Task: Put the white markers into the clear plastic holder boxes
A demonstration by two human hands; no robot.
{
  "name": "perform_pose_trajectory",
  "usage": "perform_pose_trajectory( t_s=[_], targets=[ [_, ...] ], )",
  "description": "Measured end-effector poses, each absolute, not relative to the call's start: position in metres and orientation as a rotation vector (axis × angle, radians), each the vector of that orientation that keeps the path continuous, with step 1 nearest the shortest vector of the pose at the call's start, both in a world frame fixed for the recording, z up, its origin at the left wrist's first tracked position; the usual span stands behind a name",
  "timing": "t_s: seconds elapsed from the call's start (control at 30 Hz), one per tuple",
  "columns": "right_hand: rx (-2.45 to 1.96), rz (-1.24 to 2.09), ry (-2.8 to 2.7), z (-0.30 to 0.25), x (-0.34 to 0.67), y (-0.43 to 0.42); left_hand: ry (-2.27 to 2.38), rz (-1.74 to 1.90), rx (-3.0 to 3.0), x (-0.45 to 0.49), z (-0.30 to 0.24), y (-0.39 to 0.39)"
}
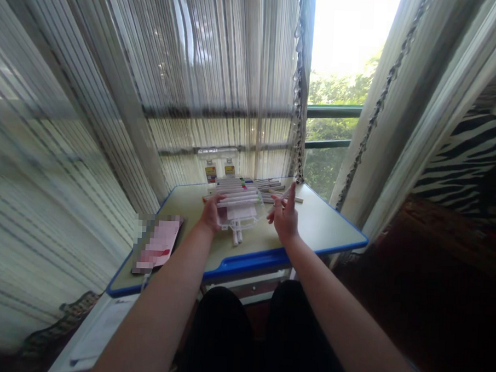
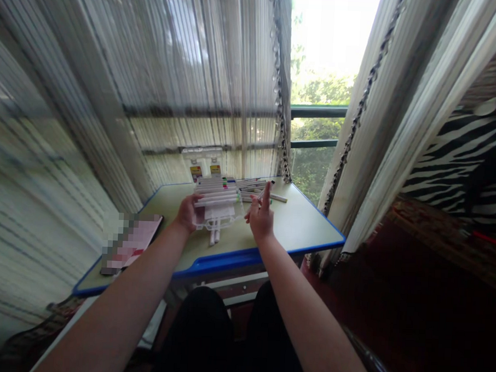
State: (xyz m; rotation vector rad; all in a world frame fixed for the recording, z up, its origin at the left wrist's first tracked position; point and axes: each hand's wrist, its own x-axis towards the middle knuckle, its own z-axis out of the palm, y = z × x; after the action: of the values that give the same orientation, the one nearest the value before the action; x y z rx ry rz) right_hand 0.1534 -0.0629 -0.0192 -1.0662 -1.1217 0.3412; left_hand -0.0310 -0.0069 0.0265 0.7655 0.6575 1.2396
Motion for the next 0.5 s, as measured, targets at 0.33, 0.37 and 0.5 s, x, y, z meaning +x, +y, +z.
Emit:
perform_pose_trajectory(
  t_s=[0.33,0.37,0.5],
  targets=[
    [-0.998,0.275,-1.104,-0.025,0.161,-0.055,0.656,1.215,0.807,-0.03,0.025,-0.008],
    [-1.074,0.222,-1.154,-0.025,0.161,-0.056,0.654,1.22,0.821,-0.03,0.025,-0.009],
    [-1.404,-0.065,-1.391,-0.025,0.156,-0.065,0.692,1.296,0.868,-0.028,0.022,-0.007]
  ],
)
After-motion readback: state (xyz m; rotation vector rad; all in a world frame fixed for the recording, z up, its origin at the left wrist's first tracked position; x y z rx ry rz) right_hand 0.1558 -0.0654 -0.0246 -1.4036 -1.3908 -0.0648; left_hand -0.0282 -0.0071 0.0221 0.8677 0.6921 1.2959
